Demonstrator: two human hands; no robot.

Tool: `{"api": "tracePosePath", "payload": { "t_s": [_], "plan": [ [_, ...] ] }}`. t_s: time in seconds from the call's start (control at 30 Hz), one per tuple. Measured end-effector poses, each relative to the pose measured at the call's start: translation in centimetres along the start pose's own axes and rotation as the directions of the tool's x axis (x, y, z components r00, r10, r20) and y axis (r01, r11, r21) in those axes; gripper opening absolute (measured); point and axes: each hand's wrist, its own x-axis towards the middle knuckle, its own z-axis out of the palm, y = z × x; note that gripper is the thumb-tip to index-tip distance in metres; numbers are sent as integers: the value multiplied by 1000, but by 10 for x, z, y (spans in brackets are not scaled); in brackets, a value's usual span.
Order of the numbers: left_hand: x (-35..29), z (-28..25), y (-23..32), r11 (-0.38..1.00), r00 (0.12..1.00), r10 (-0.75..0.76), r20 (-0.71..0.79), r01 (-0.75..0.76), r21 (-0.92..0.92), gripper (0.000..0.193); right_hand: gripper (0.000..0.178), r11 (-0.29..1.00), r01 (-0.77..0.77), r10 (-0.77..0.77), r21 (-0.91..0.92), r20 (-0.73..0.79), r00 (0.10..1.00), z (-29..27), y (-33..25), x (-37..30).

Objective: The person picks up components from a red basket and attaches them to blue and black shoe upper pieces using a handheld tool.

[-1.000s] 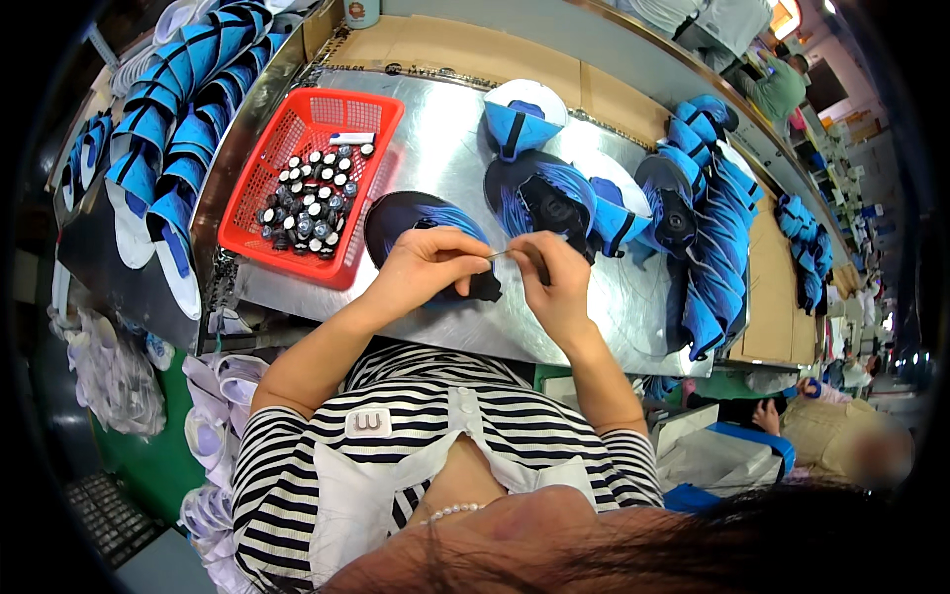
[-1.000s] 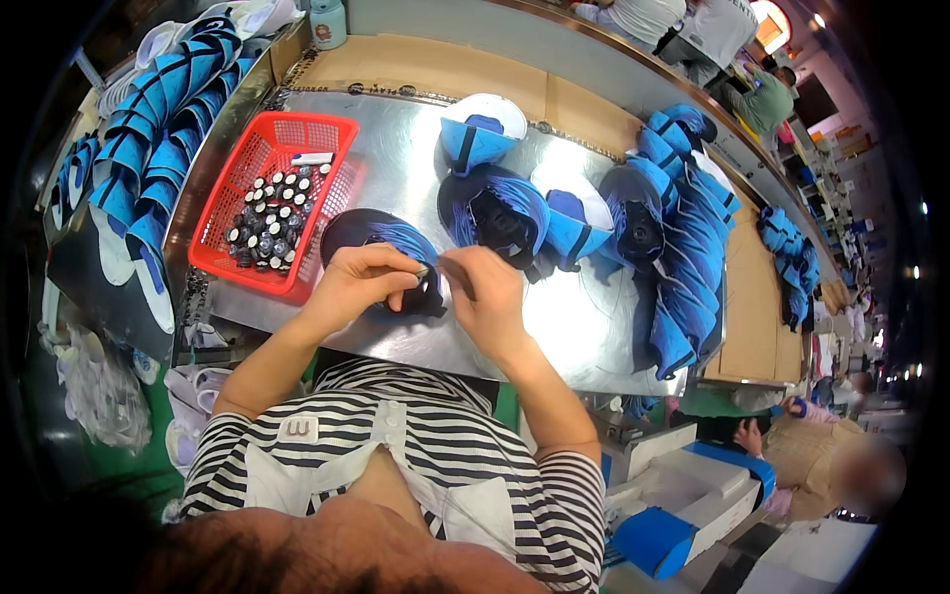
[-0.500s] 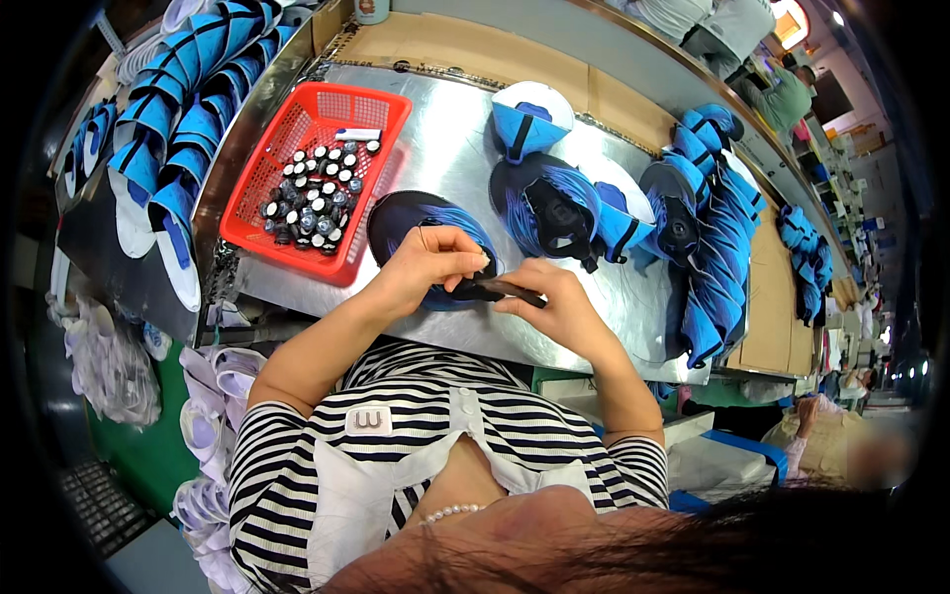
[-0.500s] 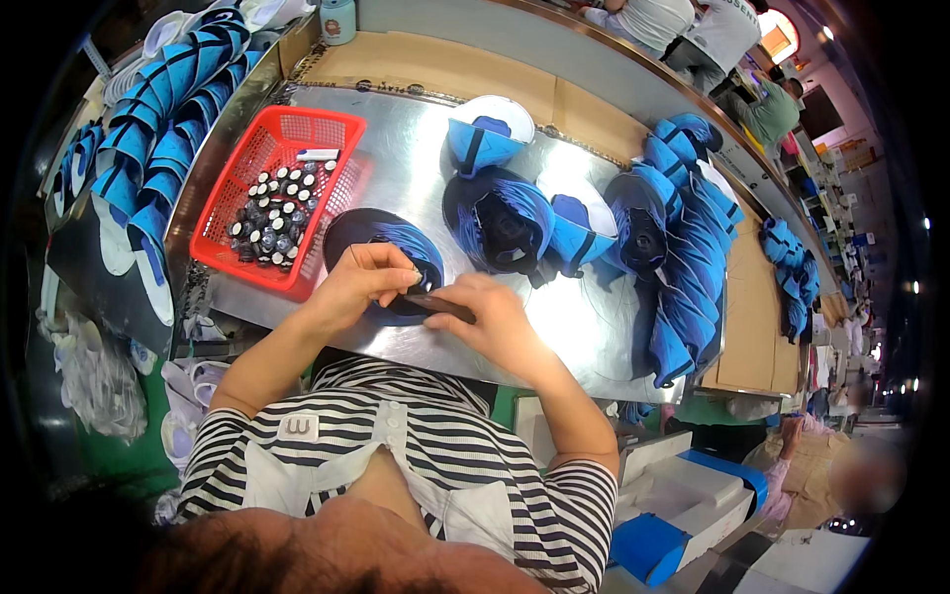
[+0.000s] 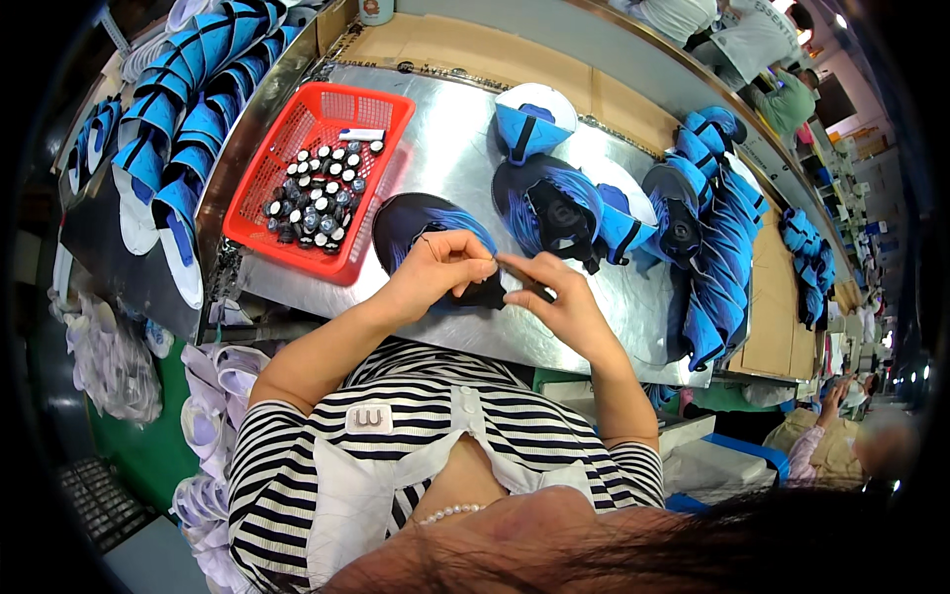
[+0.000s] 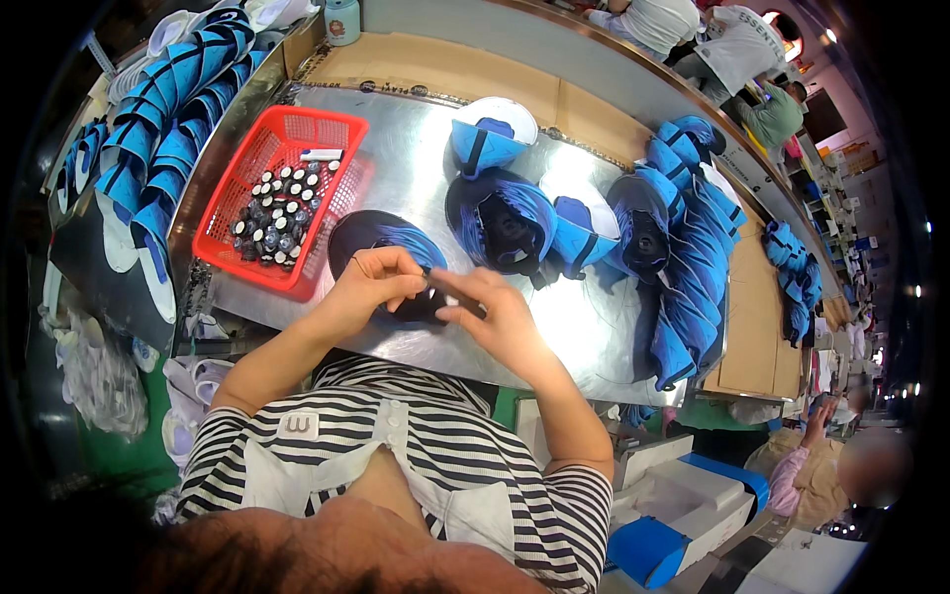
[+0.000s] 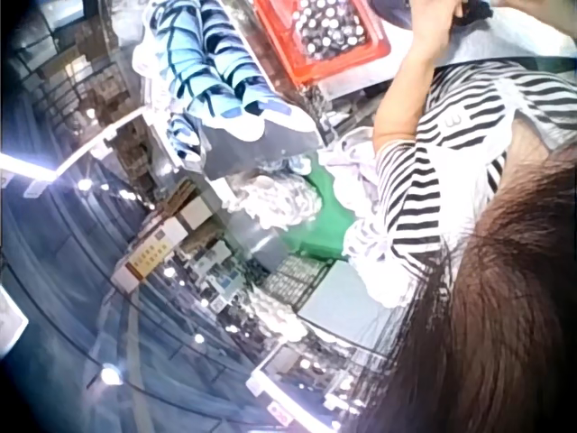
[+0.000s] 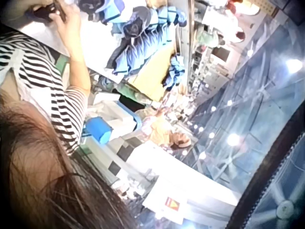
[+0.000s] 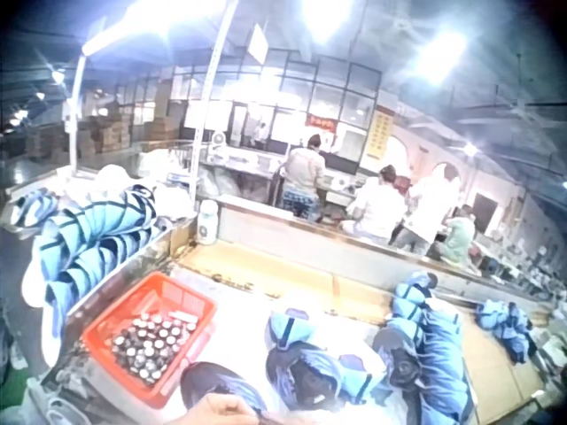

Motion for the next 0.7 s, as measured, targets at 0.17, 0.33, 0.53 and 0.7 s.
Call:
{"api": "tracePosePath", "payload": {
  "t_s": [0.17, 0.33, 0.53, 0.7],
  "plan": [
    [0, 8, -8, 924, 964, 231, -133, -175, 340, 8, 55, 974, -8, -23, -227, -134, 991, 4, 0, -2],
    [-2, 19, 0, 799, 930, 348, -115, -230, 555, 8, 55, 963, 4, -37, -270, -117, 992, 1, -3, -4],
    [-3, 10, 27, 982, 982, -185, 33, 186, -25, 14, 39, 896, 57, -184, -440, -250, 951, -3, 15, 0],
    [-28, -18, 45, 965, 982, -172, 83, 185, -184, 14, 28, 649, 175, -466, -740, -205, 861, -28, 53, -9]
  ]
}}
